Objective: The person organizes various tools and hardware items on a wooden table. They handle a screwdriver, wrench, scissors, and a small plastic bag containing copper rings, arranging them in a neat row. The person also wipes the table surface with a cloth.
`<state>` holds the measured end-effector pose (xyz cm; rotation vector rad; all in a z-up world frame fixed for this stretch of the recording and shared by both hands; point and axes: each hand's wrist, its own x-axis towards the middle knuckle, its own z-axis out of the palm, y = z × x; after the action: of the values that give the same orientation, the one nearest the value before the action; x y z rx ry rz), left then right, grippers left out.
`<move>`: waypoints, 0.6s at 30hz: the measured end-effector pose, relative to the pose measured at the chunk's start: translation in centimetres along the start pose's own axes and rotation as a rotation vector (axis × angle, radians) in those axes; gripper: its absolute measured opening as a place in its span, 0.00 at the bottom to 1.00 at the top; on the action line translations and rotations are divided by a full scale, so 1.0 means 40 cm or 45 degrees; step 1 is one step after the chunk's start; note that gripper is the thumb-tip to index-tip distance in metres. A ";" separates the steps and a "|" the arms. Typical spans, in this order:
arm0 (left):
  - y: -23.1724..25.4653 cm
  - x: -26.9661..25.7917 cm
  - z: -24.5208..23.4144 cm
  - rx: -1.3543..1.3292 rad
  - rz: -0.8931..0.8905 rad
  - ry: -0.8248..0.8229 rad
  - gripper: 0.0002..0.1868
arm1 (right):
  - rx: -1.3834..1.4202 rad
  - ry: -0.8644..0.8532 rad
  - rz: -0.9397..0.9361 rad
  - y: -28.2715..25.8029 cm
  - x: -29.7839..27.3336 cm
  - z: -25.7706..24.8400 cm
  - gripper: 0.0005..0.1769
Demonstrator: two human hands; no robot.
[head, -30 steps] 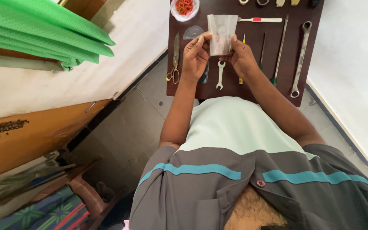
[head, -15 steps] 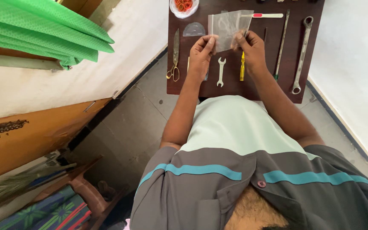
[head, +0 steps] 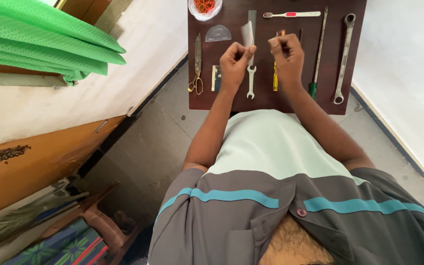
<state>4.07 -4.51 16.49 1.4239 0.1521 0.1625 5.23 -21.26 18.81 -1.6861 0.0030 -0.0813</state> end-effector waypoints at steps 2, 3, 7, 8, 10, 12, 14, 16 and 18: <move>0.025 -0.010 0.013 0.108 0.071 -0.017 0.19 | 0.012 -0.052 -0.062 -0.015 -0.009 0.012 0.11; 0.038 -0.012 0.020 0.118 0.110 -0.036 0.19 | 0.018 -0.078 -0.095 -0.021 -0.011 0.016 0.11; 0.071 -0.025 0.029 0.204 0.151 -0.088 0.19 | 0.003 -0.096 -0.169 -0.040 -0.012 0.019 0.12; 0.073 -0.027 0.030 0.221 0.171 -0.119 0.19 | -0.040 -0.082 -0.194 -0.043 -0.013 0.017 0.13; 0.074 -0.026 0.027 0.257 0.216 -0.182 0.21 | -0.043 -0.085 -0.212 -0.046 -0.009 0.021 0.15; 0.075 -0.026 0.021 0.282 0.258 -0.233 0.20 | 0.035 -0.118 -0.193 -0.043 -0.003 0.018 0.17; 0.078 -0.025 0.015 0.269 0.268 -0.312 0.18 | 0.063 -0.190 -0.147 -0.034 0.003 0.016 0.18; 0.086 -0.016 0.004 0.220 0.245 -0.417 0.16 | 0.006 -0.252 -0.192 -0.022 0.011 0.009 0.16; 0.096 -0.007 -0.003 0.256 0.284 -0.362 0.15 | -0.145 -0.304 -0.327 -0.010 0.023 -0.007 0.12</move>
<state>3.70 -3.90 20.27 1.6470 -0.2308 0.1283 6.12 -21.54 19.28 -1.7940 -0.3950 -0.0725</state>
